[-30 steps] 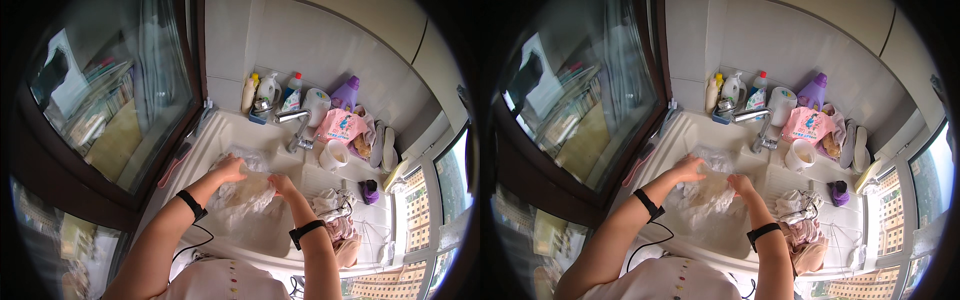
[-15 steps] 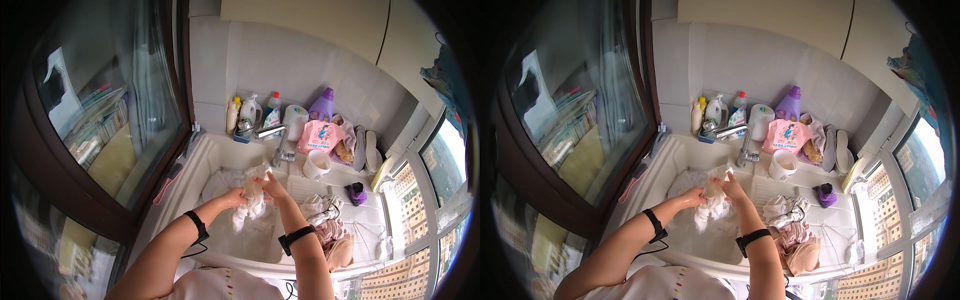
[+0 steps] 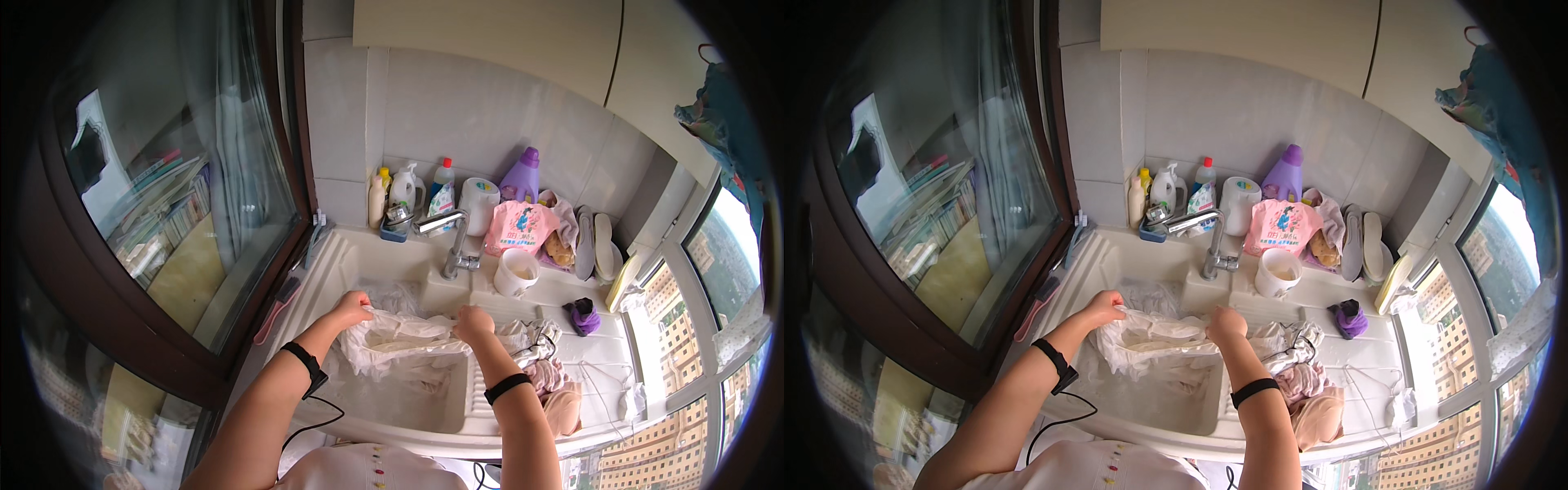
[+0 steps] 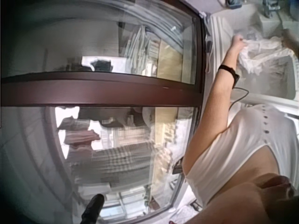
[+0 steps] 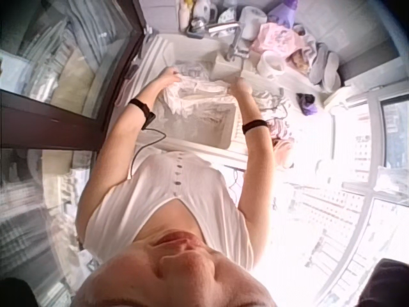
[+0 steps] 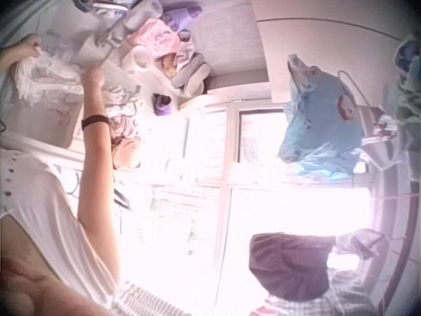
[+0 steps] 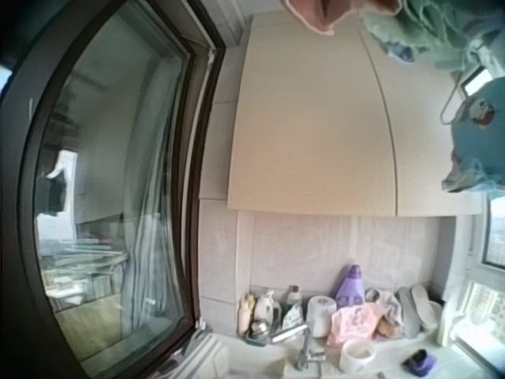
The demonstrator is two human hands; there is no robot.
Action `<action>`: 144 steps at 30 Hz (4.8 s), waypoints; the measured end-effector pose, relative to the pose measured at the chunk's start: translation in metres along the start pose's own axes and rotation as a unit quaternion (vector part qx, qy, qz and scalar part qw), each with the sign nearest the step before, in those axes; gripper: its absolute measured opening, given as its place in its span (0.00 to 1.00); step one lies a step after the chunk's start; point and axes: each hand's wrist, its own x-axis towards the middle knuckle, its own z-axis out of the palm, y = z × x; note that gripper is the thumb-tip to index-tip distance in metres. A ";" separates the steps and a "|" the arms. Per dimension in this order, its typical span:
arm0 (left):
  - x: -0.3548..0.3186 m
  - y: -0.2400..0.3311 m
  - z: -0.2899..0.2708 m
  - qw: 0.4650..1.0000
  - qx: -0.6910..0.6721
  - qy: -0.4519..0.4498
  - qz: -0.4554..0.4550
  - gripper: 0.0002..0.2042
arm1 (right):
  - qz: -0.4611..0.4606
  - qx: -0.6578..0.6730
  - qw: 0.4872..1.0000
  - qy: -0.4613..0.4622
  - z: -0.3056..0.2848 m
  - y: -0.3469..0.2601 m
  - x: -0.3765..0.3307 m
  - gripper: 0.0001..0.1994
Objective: The person washes white clothes by hand in a laundry sink, submerging them in water, scrubbing the fabric against itself, and wringing out the items one by one.
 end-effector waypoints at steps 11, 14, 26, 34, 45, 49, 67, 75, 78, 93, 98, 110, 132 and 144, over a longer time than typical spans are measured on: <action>0.004 -0.040 0.021 0.957 0.110 0.065 -0.260 0.14 | 0.080 0.608 0.787 -0.068 -0.037 0.003 0.013 0.08; 0.006 -0.053 0.023 0.934 -0.236 0.007 -0.268 0.18 | 0.056 0.584 0.809 -0.033 -0.031 0.000 0.016 0.08; -0.011 0.055 0.027 0.934 -0.304 -0.178 -0.055 0.10 | 0.015 0.498 0.859 -0.122 0.005 -0.022 0.005 0.22; -0.022 0.078 0.014 0.955 0.281 -0.045 0.082 0.13 | -0.004 0.213 0.964 -0.159 0.007 -0.061 0.009 0.27; -0.005 0.013 0.030 0.969 -0.165 0.043 -0.176 0.11 | -0.116 0.259 0.952 -0.118 0.046 -0.026 0.027 0.24; -0.023 0.053 0.033 0.981 -0.091 -0.072 -0.152 0.08 | 0.002 0.013 1.000 0.019 0.051 -0.031 0.013 0.19; -0.005 0.024 0.004 0.883 0.379 0.231 -0.155 0.20 | 0.094 0.190 0.964 0.162 0.012 0.005 0.017 0.16; 0.015 -0.002 -0.008 0.965 -0.070 0.148 -0.205 0.19 | 0.133 0.262 0.947 0.126 0.034 -0.008 0.030 0.15; 0.022 -0.006 -0.005 0.923 -0.297 0.005 -0.243 0.25 | 0.116 0.234 0.965 0.013 0.031 -0.009 0.036 0.15; 0.004 -0.114 0.087 0.898 0.206 -0.298 -0.251 0.26 | 0.011 -0.009 0.895 -0.445 0.203 -0.032 0.006 0.35; 0.028 -0.143 0.093 0.928 0.222 -0.258 -0.149 0.27 | 0.029 0.049 0.963 -0.263 0.242 -0.005 0.015 0.33; 0.088 -0.128 0.075 0.939 0.261 -0.112 -0.194 0.34 | 0.092 0.106 0.956 -0.258 0.259 0.003 0.084 0.29; 0.035 -0.160 0.077 0.846 0.499 -0.181 -0.046 0.32 | -0.012 -0.050 0.930 -0.365 0.290 0.004 0.001 0.22; 0.042 -0.111 0.003 0.951 0.065 -0.193 -0.232 0.13 | 0.008 0.095 0.918 -0.386 0.124 0.014 0.037 0.19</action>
